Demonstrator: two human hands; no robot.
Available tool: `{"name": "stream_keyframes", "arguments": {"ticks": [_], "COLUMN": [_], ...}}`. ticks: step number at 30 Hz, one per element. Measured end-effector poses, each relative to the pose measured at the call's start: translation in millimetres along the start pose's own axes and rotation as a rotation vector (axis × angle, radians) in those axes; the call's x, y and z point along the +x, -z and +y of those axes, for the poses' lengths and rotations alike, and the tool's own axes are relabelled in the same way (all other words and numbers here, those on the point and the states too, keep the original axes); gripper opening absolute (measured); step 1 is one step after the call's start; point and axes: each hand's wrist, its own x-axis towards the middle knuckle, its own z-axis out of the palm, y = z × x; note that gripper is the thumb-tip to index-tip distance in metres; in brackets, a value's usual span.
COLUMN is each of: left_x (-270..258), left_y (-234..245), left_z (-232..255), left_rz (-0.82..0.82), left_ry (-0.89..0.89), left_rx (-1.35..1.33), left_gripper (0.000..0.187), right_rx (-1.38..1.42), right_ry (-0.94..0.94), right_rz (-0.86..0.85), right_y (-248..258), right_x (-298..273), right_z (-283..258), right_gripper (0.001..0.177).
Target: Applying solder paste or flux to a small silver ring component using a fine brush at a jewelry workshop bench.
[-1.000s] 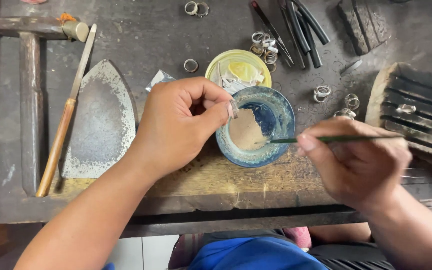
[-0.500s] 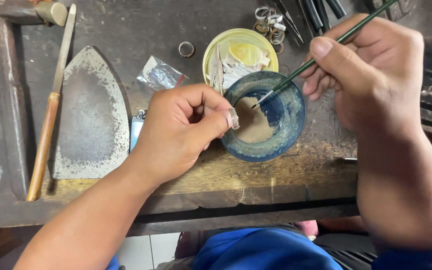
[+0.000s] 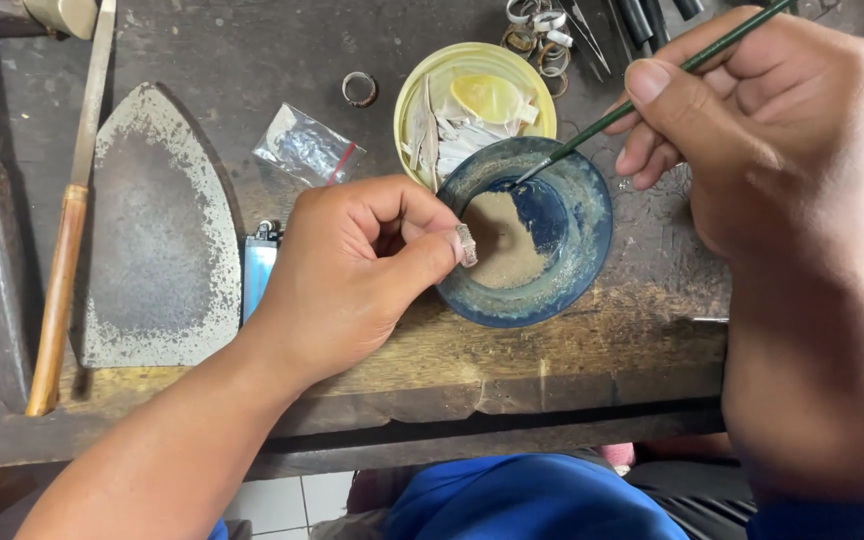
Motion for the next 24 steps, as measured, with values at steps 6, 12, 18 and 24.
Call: {"name": "stream_keyframes", "arguments": {"ticks": [6, 12, 18, 24], "left_x": [-0.6, -0.6, -0.6, -0.1], "left_y": [-0.5, -0.4, -0.5, -1.1], "left_z": [-1.1, -1.1, -1.9, -1.9], "left_rz": [-0.007, -0.010, -0.013, -0.003], "left_ry": [-0.011, -0.017, -0.022, -0.028], "left_rx": [-0.012, -0.012, -0.012, -0.001], "left_gripper": [0.010, 0.010, 0.011, 0.010], "right_rx": [-0.005, 0.000, -0.007, 0.020], "right_ry": [0.016, 0.012, 0.025, 0.002], "right_rz": [-0.010, -0.005, -0.003, 0.000], "right_y": [-1.8, -2.4, -2.6, -1.1], "right_x": [-1.2, -1.8, -1.8, -2.4], "right_z": [-1.7, -3.1, -1.8, -4.7], "right_gripper": [0.007, 0.008, 0.007, 0.011]}}
